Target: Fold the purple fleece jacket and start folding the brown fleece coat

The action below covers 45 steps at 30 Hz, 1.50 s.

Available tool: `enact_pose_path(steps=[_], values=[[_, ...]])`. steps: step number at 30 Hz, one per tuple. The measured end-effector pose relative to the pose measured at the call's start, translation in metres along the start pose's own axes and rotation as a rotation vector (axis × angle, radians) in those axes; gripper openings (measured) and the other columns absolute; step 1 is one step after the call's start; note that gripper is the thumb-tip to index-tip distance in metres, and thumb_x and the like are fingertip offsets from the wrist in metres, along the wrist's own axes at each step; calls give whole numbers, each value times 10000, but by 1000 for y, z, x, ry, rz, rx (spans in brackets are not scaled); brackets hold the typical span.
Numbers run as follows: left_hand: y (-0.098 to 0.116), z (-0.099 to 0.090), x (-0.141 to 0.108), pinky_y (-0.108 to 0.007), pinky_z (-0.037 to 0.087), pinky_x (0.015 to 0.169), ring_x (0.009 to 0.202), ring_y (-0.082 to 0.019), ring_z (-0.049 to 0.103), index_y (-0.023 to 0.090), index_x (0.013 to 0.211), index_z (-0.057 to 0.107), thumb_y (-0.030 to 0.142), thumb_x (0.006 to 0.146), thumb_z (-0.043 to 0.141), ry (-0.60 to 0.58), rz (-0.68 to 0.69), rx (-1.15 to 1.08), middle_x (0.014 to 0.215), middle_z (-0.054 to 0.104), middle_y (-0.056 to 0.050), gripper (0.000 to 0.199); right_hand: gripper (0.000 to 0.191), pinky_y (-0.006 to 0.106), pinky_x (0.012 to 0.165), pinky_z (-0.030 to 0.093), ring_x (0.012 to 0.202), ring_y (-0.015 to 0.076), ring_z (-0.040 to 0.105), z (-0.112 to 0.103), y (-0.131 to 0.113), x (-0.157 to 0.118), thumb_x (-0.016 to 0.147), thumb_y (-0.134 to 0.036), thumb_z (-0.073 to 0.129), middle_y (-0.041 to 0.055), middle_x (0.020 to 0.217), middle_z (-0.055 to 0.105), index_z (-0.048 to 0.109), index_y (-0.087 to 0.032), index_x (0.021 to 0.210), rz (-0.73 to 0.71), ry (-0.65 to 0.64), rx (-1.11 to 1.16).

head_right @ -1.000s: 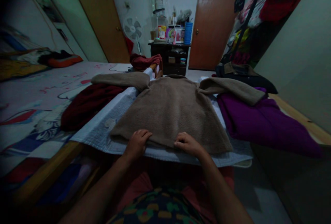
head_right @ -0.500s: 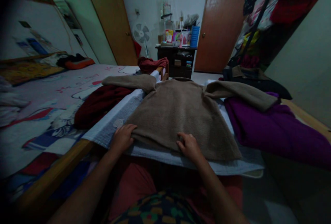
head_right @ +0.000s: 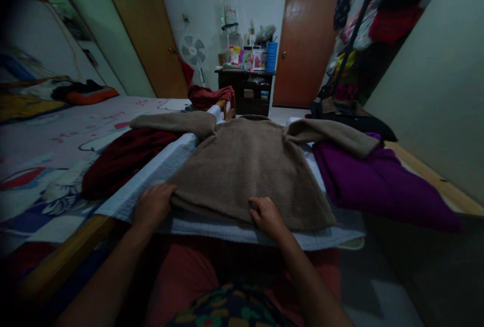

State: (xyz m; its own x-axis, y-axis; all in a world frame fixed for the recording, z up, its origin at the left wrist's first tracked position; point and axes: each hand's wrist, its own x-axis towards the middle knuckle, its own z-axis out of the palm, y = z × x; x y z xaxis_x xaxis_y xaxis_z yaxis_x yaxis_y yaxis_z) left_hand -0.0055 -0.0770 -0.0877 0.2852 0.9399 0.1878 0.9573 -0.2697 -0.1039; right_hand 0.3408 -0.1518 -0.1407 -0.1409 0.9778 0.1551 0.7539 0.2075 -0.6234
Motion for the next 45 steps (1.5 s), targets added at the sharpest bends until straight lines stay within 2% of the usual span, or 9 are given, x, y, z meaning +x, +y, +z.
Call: enact_pose_path(steps=[4, 7, 10, 13, 18, 24, 35, 39, 45], values=[[3, 5, -4, -460, 438, 905, 1051, -278, 623, 195, 1022, 686, 68, 844, 374, -119, 50, 19, 1048, 707, -106, 382, 258, 338, 895, 438, 980, 203, 566, -17, -4, -10, 859, -197, 545, 58, 984, 661, 663, -208, 1087, -32, -74, -20], [23, 3, 1, -552, 387, 964, 1069, -322, 612, 181, 1034, 686, 72, 850, 384, -72, 86, -15, 1027, 711, -112, 370, 244, 347, 896, 454, 960, 207, 591, -41, 4, -16, 880, -205, 503, 77, 991, 658, 672, -195, 1056, -3, -47, -43], [67, 3, 12, -571, 327, 1053, 1173, -300, 564, 188, 1161, 636, 64, 857, 398, 21, 236, -210, 1192, 666, -95, 405, 276, 391, 964, 433, 1064, 248, 555, -69, 21, -17, 876, -199, 482, 124, 1109, 622, 663, -174, 1083, 63, 177, -195], [120, 10, 22, -471, 344, 1097, 1284, -234, 488, 226, 1192, 620, 156, 913, 432, -37, 447, -435, 1312, 605, -68, 343, 340, 445, 1035, 372, 1213, 297, 459, -91, 40, -16, 868, -216, 501, 165, 1289, 527, 619, -142, 1178, 192, 373, -433], [171, 21, 25, -489, 316, 1114, 1391, -289, 348, 193, 1309, 553, 395, 916, 526, -142, 538, -521, 1474, 441, -129, 443, 458, 414, 966, 394, 1174, 314, 500, -108, 56, -17, 882, -233, 512, 218, 1274, 534, 495, -85, 1314, 447, 324, -633], [160, 23, 19, -578, 292, 1096, 1430, -379, 230, 289, 1365, 508, 468, 717, 749, -251, 617, -560, 1563, 281, -126, 714, 387, 307, 785, 416, 977, 250, 637, -126, 62, -15, 968, -283, 351, 174, 1105, 660, 477, -128, 1299, 524, 242, -464], [163, 30, 18, -430, 404, 1061, 1275, -235, 500, 264, 1026, 710, 271, 882, 602, -88, 625, -646, 1297, 625, -34, 180, 285, 300, 649, 397, 871, 261, 673, -141, 59, -5, 944, -360, 442, 162, 953, 697, 581, -163, 1097, 669, 82, -618], [168, 33, 13, -410, 415, 1035, 1273, -212, 506, 252, 1051, 687, 258, 913, 562, 38, 616, -691, 1245, 657, -39, 187, 305, 319, 629, 403, 838, 275, 664, -144, 55, -7, 962, -335, 373, 166, 944, 677, 573, -153, 1105, 718, 104, -691], [173, 44, 5, -407, 448, 980, 1270, -227, 515, 242, 1043, 684, 273, 930, 538, 12, 658, -622, 1237, 661, -62, 187, 256, 316, 676, 419, 895, 252, 616, -134, 48, -10, 932, -168, 369, 171, 1043, 601, 584, -127, 1064, 594, 158, -851]])
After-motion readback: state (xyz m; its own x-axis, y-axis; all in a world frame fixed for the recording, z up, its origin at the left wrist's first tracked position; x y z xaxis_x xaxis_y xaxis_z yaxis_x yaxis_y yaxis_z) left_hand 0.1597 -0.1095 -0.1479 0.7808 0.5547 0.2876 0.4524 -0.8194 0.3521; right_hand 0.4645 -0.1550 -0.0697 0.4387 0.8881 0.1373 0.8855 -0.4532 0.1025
